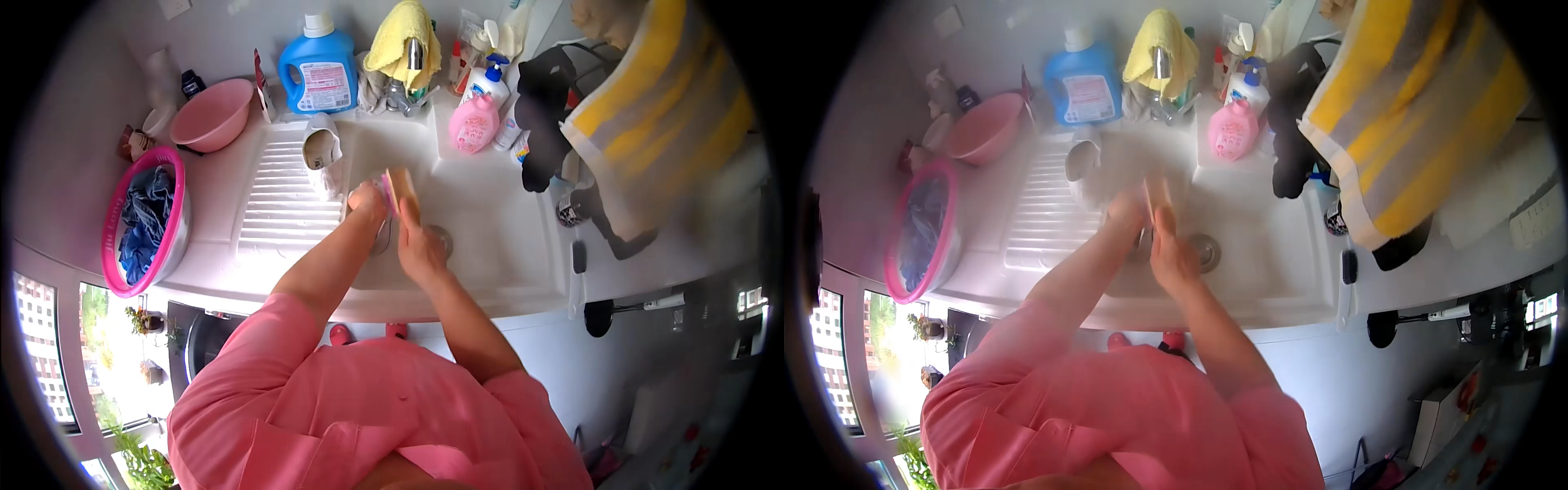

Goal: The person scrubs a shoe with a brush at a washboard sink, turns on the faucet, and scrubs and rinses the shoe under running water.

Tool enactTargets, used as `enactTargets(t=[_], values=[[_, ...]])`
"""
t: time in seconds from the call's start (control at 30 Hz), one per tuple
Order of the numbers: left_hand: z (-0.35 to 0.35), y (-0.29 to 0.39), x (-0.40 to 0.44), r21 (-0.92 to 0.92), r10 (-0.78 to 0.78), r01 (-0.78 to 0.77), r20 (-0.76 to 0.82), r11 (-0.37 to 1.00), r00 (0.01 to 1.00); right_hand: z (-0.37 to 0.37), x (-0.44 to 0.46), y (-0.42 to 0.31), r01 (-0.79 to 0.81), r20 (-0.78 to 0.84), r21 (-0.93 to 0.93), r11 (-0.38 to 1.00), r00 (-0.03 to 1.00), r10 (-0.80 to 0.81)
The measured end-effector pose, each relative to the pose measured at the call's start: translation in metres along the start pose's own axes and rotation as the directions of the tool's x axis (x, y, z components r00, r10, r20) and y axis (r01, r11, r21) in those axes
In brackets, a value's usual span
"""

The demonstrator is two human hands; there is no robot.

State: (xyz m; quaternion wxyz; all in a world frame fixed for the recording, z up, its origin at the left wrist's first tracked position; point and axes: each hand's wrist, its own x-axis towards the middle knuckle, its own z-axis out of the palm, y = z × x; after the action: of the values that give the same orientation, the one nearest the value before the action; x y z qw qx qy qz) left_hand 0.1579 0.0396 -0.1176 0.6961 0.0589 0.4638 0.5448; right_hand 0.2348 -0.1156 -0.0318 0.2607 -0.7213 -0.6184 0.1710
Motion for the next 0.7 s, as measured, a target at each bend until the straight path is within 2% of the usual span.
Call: enactTargets(t=[0.07, 0.13, 0.17, 0.2, 0.27, 0.3, 0.37, 0.4, 0.43, 0.5, 0.57, 0.63, 0.67, 0.7], values=[[0.000, -0.007, -0.014, 0.100, 0.052, -0.059, 0.066, 0.993, 0.996, -0.013, 0.003, -0.002, -0.035, 0.065, 0.045, 0.998, 0.997, 0.032], [0.007, -0.011, -0.041, 0.246, 0.081, -0.112, 0.135, 0.963, 0.988, -0.033, 0.024, -0.009, -0.187, 0.095, 0.041, 0.981, 0.979, 0.183], [0.013, -0.009, -0.051, 0.382, 0.099, -0.177, 0.216, 0.907, 0.971, -0.040, 0.028, -0.010, -0.184, 0.093, 0.041, 0.982, 0.979, 0.180], [0.016, -0.005, -0.053, 0.377, 0.104, -0.182, 0.218, 0.908, 0.970, -0.046, 0.031, -0.010, -0.213, 0.117, 0.147, 0.966, 0.973, 0.197], [0.021, 0.008, -0.053, 0.386, 0.107, -0.212, 0.275, 0.898, 0.955, -0.037, 0.029, 0.000, -0.174, 0.032, 0.201, 0.964, 0.985, 0.171], [0.023, 0.014, -0.050, 0.377, 0.116, -0.219, 0.277, 0.900, 0.954, -0.032, 0.020, 0.004, -0.163, 0.029, 0.197, 0.967, 0.987, 0.160], [0.020, 0.020, -0.042, 0.313, 0.144, -0.257, 0.342, 0.914, 0.929, -0.027, 0.000, 0.007, -0.037, -0.031, 0.089, 0.995, 0.999, 0.040], [0.017, 0.021, -0.041, 0.304, 0.150, -0.262, 0.346, 0.916, 0.926, -0.032, -0.005, 0.004, -0.097, -0.001, 0.169, 0.981, 0.995, 0.099], [0.009, 0.020, -0.044, 0.375, 0.374, -0.665, 0.603, 0.646, 0.704, -0.036, -0.001, 0.004, -0.089, -0.003, 0.165, 0.982, 0.996, 0.091], [-0.001, 0.023, -0.051, 0.288, 0.439, -0.928, 0.820, 0.237, 0.367, -0.050, 0.011, 0.010, -0.282, 0.190, 0.208, 0.937, 0.951, 0.244], [0.001, 0.044, -0.078, 0.504, 0.089, -0.840, 0.845, 0.199, 0.528, -0.038, 0.032, 0.034, -0.260, 0.222, 0.164, 0.952, 0.950, 0.221], [-0.001, 0.045, -0.074, 0.497, 0.098, -0.815, 0.834, 0.298, 0.544, -0.041, 0.051, 0.036, -0.168, 0.238, -0.052, 0.984, 0.955, 0.176], [-0.003, 0.047, -0.070, 0.517, 0.061, -0.783, 0.820, 0.346, 0.569, -0.047, 0.058, 0.028, -0.108, 0.148, -0.130, 0.986, 0.981, 0.127], [-0.009, 0.046, -0.069, 0.545, 0.014, -0.741, 0.802, 0.393, 0.597, -0.059, 0.063, 0.016, -0.103, 0.144, -0.142, 0.984, 0.982, 0.124]])
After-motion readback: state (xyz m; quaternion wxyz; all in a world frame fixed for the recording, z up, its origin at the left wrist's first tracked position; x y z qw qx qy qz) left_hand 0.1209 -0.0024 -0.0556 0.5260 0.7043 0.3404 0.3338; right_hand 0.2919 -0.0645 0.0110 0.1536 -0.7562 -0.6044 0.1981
